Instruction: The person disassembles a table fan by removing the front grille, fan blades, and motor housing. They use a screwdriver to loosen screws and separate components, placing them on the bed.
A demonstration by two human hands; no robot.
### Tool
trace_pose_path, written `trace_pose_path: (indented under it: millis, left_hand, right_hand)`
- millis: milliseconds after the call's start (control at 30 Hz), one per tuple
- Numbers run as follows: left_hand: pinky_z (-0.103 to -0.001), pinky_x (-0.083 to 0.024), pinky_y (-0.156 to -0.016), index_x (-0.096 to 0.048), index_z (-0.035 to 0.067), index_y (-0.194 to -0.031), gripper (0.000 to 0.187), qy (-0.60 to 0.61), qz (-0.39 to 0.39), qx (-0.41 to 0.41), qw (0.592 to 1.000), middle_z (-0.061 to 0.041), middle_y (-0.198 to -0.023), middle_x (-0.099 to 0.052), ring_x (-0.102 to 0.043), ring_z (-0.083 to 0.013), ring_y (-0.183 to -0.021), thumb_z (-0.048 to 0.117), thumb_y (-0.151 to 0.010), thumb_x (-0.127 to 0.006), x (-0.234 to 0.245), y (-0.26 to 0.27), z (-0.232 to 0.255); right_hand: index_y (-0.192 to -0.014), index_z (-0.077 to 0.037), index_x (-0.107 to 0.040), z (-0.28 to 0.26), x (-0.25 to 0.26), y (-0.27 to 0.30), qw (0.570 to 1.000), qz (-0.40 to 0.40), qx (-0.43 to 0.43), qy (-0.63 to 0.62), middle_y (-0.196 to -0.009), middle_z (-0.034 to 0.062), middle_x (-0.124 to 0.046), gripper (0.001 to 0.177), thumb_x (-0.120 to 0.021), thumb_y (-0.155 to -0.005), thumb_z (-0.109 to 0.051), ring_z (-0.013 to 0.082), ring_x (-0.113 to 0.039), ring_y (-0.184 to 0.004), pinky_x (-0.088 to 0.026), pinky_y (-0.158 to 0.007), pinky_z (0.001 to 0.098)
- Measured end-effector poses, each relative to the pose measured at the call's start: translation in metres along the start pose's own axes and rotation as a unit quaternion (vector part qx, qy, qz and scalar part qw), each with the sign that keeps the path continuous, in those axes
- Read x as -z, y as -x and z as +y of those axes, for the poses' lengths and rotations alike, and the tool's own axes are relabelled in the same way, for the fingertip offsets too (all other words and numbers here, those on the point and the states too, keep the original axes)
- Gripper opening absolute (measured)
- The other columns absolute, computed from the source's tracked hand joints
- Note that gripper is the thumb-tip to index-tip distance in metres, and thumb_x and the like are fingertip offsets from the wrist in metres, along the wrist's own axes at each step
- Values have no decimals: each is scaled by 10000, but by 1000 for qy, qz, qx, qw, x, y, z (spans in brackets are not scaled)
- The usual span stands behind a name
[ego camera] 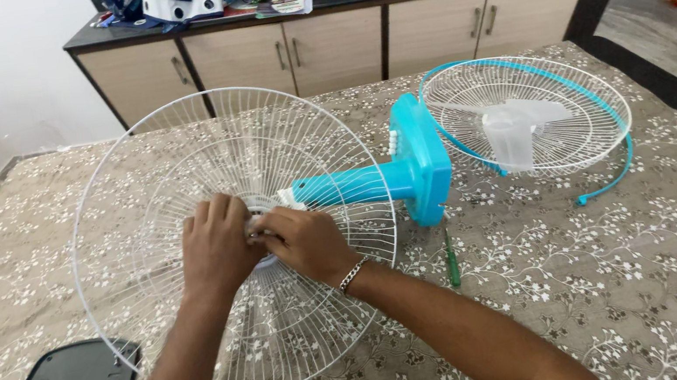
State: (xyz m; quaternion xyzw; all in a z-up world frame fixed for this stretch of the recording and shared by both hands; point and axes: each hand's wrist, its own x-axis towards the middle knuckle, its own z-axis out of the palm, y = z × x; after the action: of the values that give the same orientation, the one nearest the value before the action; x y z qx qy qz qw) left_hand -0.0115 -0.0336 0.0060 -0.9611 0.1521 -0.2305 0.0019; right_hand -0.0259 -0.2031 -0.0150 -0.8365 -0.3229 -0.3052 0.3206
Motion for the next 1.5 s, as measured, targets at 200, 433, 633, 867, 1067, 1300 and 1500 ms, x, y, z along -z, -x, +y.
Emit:
trace_pose_path:
  millis: [200,433,633,867,1067,1300,1500]
  left_hand:
    - [-512,-408,-1014,-665,174,-1298,778,128,4,-136,982,-104,-1314,-576,-482,-331,-1168,408,-610,-942,6,1,-13]
    - [-471,-429,-1061,-716,207,-1232,611,175,-32,-153,972,-53,-1269,-586,-490,-303,-1212,301,-663,-918,16,3,-27]
    - [-467,-442,-1021,-665,167,-1151,638,141,-26,-122,982,-54,-1180,-584,-522,-288,-1182,362,-607,-937,22,-5,-18]
    - [-474,-431,-975,-623,126,-1159,667,76,24,-75,994,-59,-1163,-578,-545,-270,-1142,480,-662,-894,14,0,-3]
    - [-465,-430,-961,-665,252,-1187,623,94,74,-163,979,-1,-1175,-600,-554,-255,-1128,426,-631,-887,5,2,-17]
    - [-434,-466,-977,-608,120,-1137,661,79,67,-65,993,-43,-1149,-600,-601,-245,-1122,471,-663,-909,-14,-2,-5]
    - [-461,-437,-1014,-607,115,-1174,713,101,38,-94,990,-93,-1175,-596,-532,-283,-1144,507,-657,-903,-17,0,-6]
  right_hand:
    - [-1021,-148,-706,2,1,4,1000,13,11,3,-899,3,-737,124,-740,-925,-219,154,-713,-704,-550,-610,305]
    - [-1032,-137,-717,5,1,2,1000,1,-11,-11,-919,11,-743,131,-747,-914,-187,155,-718,-673,-552,-575,298]
    - [-1033,-134,-728,2,5,3,1000,13,-6,-15,-919,40,-740,152,-753,-886,-162,198,-712,-667,-552,-586,325]
    - [-1028,-104,-701,2,6,1,999,8,-41,-33,-913,58,-736,176,-767,-889,-191,202,-723,-671,-565,-571,326]
    - [-1012,-101,-693,6,5,2,998,9,-48,-34,-904,65,-734,185,-776,-893,-215,203,-730,-671,-558,-558,323]
    - [-1021,-108,-686,10,1,1,999,22,-10,-35,-944,53,-740,160,-757,-906,-193,185,-749,-730,-555,-532,298]
    - [-1015,-100,-676,11,1,2,999,18,-13,-23,-920,58,-732,172,-764,-900,-195,187,-725,-666,-550,-535,306]
